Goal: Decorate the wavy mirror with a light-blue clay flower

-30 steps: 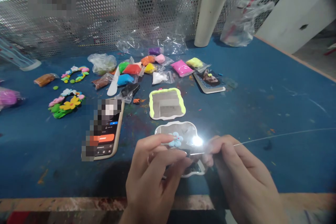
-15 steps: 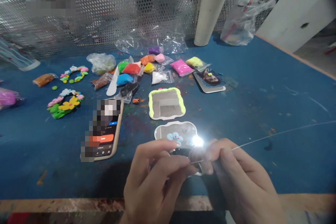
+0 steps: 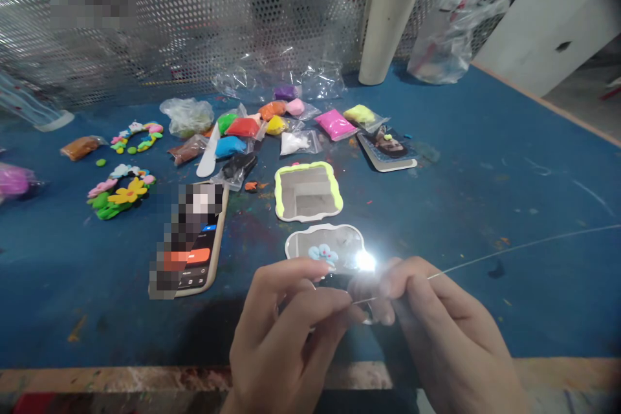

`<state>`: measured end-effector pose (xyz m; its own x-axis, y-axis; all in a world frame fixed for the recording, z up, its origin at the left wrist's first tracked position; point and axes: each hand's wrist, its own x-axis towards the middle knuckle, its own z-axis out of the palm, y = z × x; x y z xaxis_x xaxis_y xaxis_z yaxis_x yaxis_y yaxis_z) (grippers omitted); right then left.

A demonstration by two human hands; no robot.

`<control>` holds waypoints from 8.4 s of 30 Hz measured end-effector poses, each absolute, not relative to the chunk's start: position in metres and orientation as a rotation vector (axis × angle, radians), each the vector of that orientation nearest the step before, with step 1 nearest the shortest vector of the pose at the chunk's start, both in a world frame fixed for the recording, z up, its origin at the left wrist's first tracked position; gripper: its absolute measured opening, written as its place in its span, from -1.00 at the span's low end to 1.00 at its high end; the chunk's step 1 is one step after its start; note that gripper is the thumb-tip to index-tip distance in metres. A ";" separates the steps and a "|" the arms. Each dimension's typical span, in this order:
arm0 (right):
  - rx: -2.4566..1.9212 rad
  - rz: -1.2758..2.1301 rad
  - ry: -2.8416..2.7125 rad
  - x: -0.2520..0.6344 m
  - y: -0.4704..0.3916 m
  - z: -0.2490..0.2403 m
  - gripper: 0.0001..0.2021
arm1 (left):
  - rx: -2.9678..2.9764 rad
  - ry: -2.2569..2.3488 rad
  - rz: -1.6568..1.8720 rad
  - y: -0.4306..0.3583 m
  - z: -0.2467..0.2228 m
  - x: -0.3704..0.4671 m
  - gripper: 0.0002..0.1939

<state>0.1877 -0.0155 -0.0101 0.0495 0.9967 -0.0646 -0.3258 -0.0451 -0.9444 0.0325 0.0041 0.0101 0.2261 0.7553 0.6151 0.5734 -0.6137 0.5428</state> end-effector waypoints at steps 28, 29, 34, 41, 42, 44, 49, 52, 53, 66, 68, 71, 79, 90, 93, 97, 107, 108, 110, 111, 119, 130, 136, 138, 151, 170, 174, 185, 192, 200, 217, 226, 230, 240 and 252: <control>-1.043 1.324 -0.900 0.186 -0.014 -0.007 -0.74 | 2.292 1.312 1.339 0.002 0.011 0.030 -0.91; -1.060 1.319 -0.897 0.186 -0.015 -0.008 -0.74 | 2.291 1.334 1.344 0.002 0.011 0.029 -0.90; -1.227 1.252 -0.936 0.187 -0.011 -0.004 -0.73 | 2.363 1.442 1.224 0.005 0.006 0.022 -0.81; -1.565 0.903 -1.106 0.177 -0.002 0.010 -0.72 | 2.422 1.554 1.169 0.011 -0.011 0.012 -0.78; -1.581 0.868 -1.124 0.175 -0.001 0.011 -0.74 | 2.430 1.557 1.170 0.011 -0.013 0.011 -0.77; -1.589 0.837 -1.154 0.172 0.000 0.012 -0.76 | 2.447 1.542 1.169 0.012 -0.014 0.011 -0.71; -1.631 0.758 -1.161 0.171 -0.001 0.009 -0.77 | 2.436 1.493 0.986 0.018 -0.009 0.016 -0.53; -1.647 0.754 -1.123 0.173 -0.002 0.008 -0.76 | 2.388 1.516 0.848 0.021 -0.004 0.021 -0.48; -1.640 0.770 -1.118 0.174 -0.003 0.008 -0.76 | 2.387 1.526 0.834 0.022 -0.003 0.023 -0.46; -1.529 0.914 -1.092 0.180 -0.008 0.008 -0.72 | 2.534 1.703 0.891 0.019 -0.001 0.037 -0.66; -1.534 0.877 -1.111 0.182 -0.009 0.009 -0.73 | 2.516 1.734 0.899 0.019 -0.001 0.038 -0.68; -1.548 0.814 -1.152 0.188 -0.008 0.012 -0.76 | 2.474 1.735 0.869 0.018 -0.003 0.040 -0.62; -1.507 0.908 -1.357 0.197 0.009 0.017 -0.75 | 2.241 1.619 0.812 0.020 -0.003 0.031 -0.48; -1.588 0.814 -1.359 0.186 0.011 0.004 -0.73 | 2.294 1.501 0.917 0.016 -0.013 0.028 -0.59; -1.585 0.784 -1.374 0.186 0.010 0.004 -0.72 | 2.296 1.557 0.880 0.017 -0.011 0.032 -0.63; -1.592 0.811 -1.366 0.185 0.009 0.003 -0.72 | 2.314 1.595 0.837 0.020 -0.008 0.036 -0.63; -1.563 0.874 -1.389 0.184 0.008 0.001 -0.72 | 2.325 1.597 0.822 0.019 -0.009 0.038 -0.66; -1.564 0.871 -1.390 0.184 0.008 0.001 -0.72 | 2.318 1.597 0.820 0.019 -0.009 0.038 -0.67; -1.565 0.860 -1.399 0.185 0.008 0.001 -0.73 | 2.304 1.600 0.816 0.019 -0.009 0.038 -0.68; -1.567 0.855 -1.402 0.185 0.008 0.001 -0.73 | 2.302 1.601 0.815 0.020 -0.009 0.038 -0.68; -1.579 0.846 -1.412 0.183 0.008 0.000 -0.73 | 2.302 1.603 0.811 0.021 -0.008 0.036 -0.69; -1.558 0.817 -1.410 0.182 0.006 0.003 -0.72 | 2.309 1.610 0.782 0.019 -0.006 0.037 -0.72; -1.560 0.818 -1.472 0.182 0.006 0.003 -0.73 | 2.298 1.614 0.788 0.019 -0.006 0.037 -0.69; -1.560 0.820 -1.475 0.182 0.006 0.003 -0.73 | 2.293 1.620 0.786 0.020 -0.006 0.038 -0.70; -1.535 0.804 -1.466 0.182 0.007 0.003 -0.73 | 2.304 1.610 0.787 0.019 -0.007 0.036 -0.71; -1.529 0.510 -1.345 0.188 -0.001 0.006 -0.77 | 2.221 1.561 0.842 0.017 -0.004 0.028 -0.77; -1.564 0.578 -1.309 0.191 -0.002 0.008 -0.76 | 2.198 1.707 1.031 0.014 -0.006 0.019 -0.76; -1.517 0.615 -1.272 0.192 -0.002 0.008 -0.74 | 2.318 1.653 0.864 0.008 -0.005 0.019 -0.83; -1.499 0.631 -1.295 0.194 -0.006 0.007 -0.75 | 2.495 1.828 0.635 0.011 -0.002 0.024 -0.65; -1.425 0.697 -1.238 0.194 -0.006 0.005 -0.78 | 2.061 1.641 1.022 0.000 -0.001 0.020 -0.79; -1.372 0.885 -1.316 0.194 -0.006 0.008 -0.78 | 1.817 1.316 1.223 0.003 0.006 0.025 -0.73; -1.406 0.781 -1.359 0.195 -0.009 0.007 -0.78 | 1.551 1.478 1.260 0.001 0.007 0.033 -0.80; -1.417 0.791 -1.363 0.195 -0.009 0.006 -0.78 | 1.570 1.487 1.236 0.001 0.009 0.034 -0.81; -1.349 0.873 -1.308 0.197 -0.010 0.006 -0.77 | 1.612 1.399 1.250 0.001 0.005 0.031 -0.83; -0.996 1.293 -1.170 0.203 -0.007 0.001 -0.73 | 1.572 1.246 1.179 0.002 0.006 0.029 -0.90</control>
